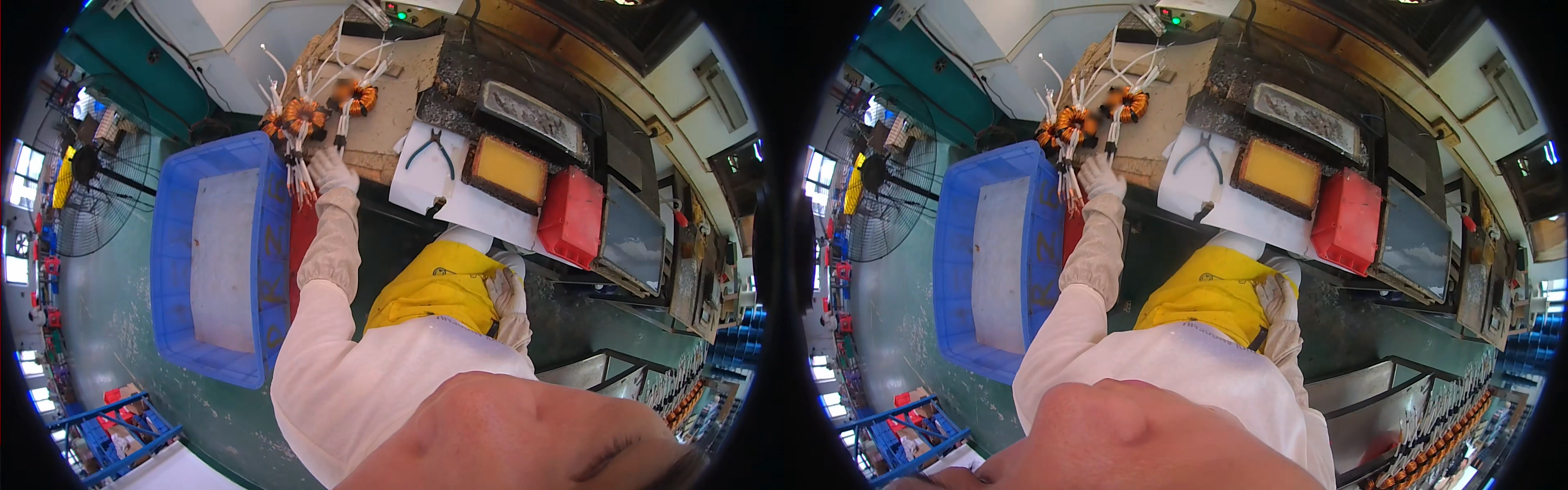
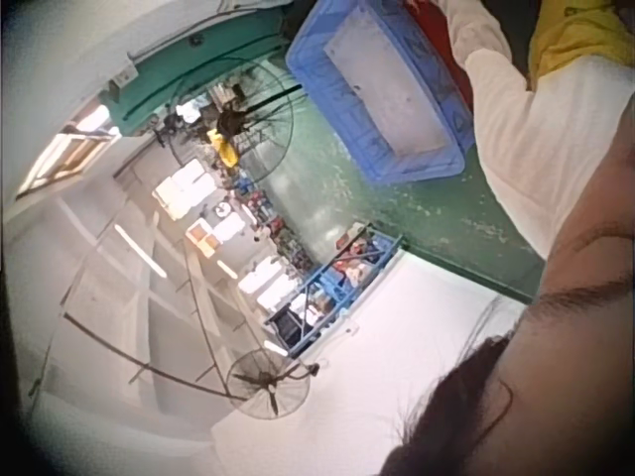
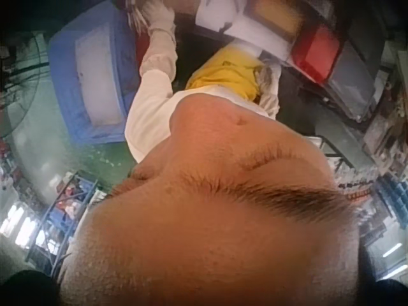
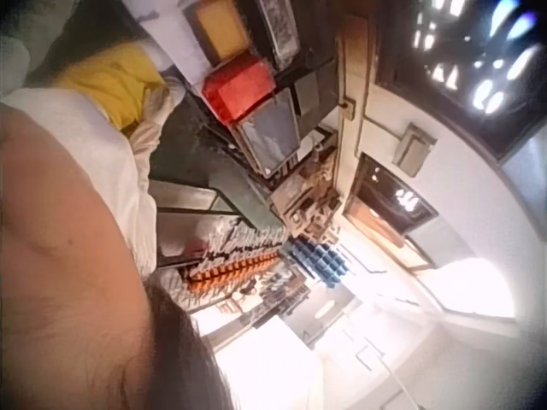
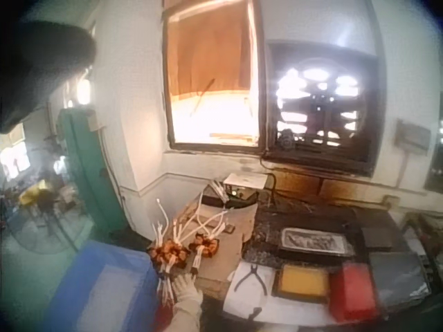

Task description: Soldering lead wires onto toroidal copper wire coils and organizing the finished parts onto a storage rack.

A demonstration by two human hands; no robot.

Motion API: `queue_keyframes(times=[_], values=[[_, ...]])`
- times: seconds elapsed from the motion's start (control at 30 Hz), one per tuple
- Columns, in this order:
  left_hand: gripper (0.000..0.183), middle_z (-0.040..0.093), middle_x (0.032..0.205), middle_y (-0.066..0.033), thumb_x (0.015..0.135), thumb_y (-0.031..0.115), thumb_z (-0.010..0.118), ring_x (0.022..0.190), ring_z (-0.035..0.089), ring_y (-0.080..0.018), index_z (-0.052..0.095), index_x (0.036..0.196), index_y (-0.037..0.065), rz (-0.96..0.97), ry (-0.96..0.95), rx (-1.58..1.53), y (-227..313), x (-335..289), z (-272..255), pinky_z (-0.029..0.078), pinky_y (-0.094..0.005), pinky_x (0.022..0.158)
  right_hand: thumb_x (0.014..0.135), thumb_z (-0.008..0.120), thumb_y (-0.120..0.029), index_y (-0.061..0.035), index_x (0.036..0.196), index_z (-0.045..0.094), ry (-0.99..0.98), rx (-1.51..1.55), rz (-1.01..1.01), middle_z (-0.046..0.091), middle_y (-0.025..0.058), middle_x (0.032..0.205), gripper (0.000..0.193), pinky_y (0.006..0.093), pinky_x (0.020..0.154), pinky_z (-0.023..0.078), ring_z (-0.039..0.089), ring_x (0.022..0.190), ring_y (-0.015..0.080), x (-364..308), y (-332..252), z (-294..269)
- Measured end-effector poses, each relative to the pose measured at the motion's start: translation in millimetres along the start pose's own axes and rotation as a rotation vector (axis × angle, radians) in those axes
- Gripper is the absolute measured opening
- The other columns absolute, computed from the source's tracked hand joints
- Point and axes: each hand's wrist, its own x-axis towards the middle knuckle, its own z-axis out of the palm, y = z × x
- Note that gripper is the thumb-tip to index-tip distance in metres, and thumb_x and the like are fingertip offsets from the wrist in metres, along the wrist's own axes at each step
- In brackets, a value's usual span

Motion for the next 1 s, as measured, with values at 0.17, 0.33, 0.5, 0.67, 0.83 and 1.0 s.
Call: queue_keyframes(times=[0.17,0.33,0.5,0.67,0.83,1.0], values=[[0.046,0.055,0.118,-0.0098,0.087,0.024,0.06,0.11,0.056,-0.0295,0.043,0.129,0.015,-0.08,-0.211,0.125,-19.5,7.6,28.2,0.048,-0.0482,0.089,0.097,0.056,-0.03,-0.0089,0.125,0.056,-0.006,0.024,0.003,0.063,0.0108,0.113,0.035,0.0475,0.089,0.055,0.063,0.099,0.0277,0.1,-0.1,0.4],[0.031,0.06,0.124,-0.0188,0.098,0.028,0.043,0.117,0.058,-0.0386,0.053,0.121,0.01,-0.156,-0.503,0.0,0.4,3.9,-18.7,0.048,-0.0507,0.095,0.098,0.053,-0.032,-0.0074,0.131,0.052,-0.002,-0.001,-0.002,0.058,0.0109,0.122,0.041,0.0478,0.093,0.052,0.059,0.106,0.0275,1.0,1.1,2.6],[0.038,0.063,0.118,-0.0227,0.098,0.035,0.041,0.111,0.061,-0.0429,0.052,0.121,0.007,-0.194,-0.493,-0.15,11.0,-5.1,3.4,0.048,-0.0529,0.093,0.097,0.055,-0.032,-0.0083,0.133,0.05,-0.027,-0.005,0.028,0.055,0.012,0.122,0.043,0.0491,0.094,0.052,0.059,0.103,0.0278,5.0,-2.1,4.9],[0.042,0.062,0.116,-0.026,0.097,0.038,0.039,0.11,0.06,-0.0423,0.052,0.119,0.004,-0.091,-0.569,-0.271,37.9,-14.6,-17.5,0.046,-0.0509,0.095,0.098,0.054,-0.032,-0.0086,0.131,0.051,-0.022,0.026,0.02,0.057,0.0122,0.12,0.041,0.0489,0.093,0.052,0.06,0.101,0.0278,3.4,-1.4,2.6],[0.045,0.06,0.119,-0.0267,0.096,0.038,0.038,0.114,0.058,-0.0414,0.052,0.122,0.004,-0.116,-0.607,-0.358,42.2,-18.3,-19.0,0.045,-0.0494,0.098,0.099,0.053,-0.032,-0.0091,0.13,0.051,-0.036,0.054,0.044,0.06,0.0116,0.117,0.039,0.0488,0.091,0.053,0.063,0.098,0.0272,1.0,-0.9,3.4],[0.046,0.061,0.119,-0.0264,0.096,0.038,0.038,0.114,0.058,-0.0421,0.051,0.123,0.004,-0.094,-0.605,-0.334,46.7,-19.0,-30.7,0.045,-0.0495,0.098,0.099,0.052,-0.032,-0.0093,0.129,0.051,-0.035,0.081,0.037,0.061,0.011,0.116,0.038,0.0486,0.09,0.054,0.063,0.097,0.0265,1.8,-0.6,1.0]])
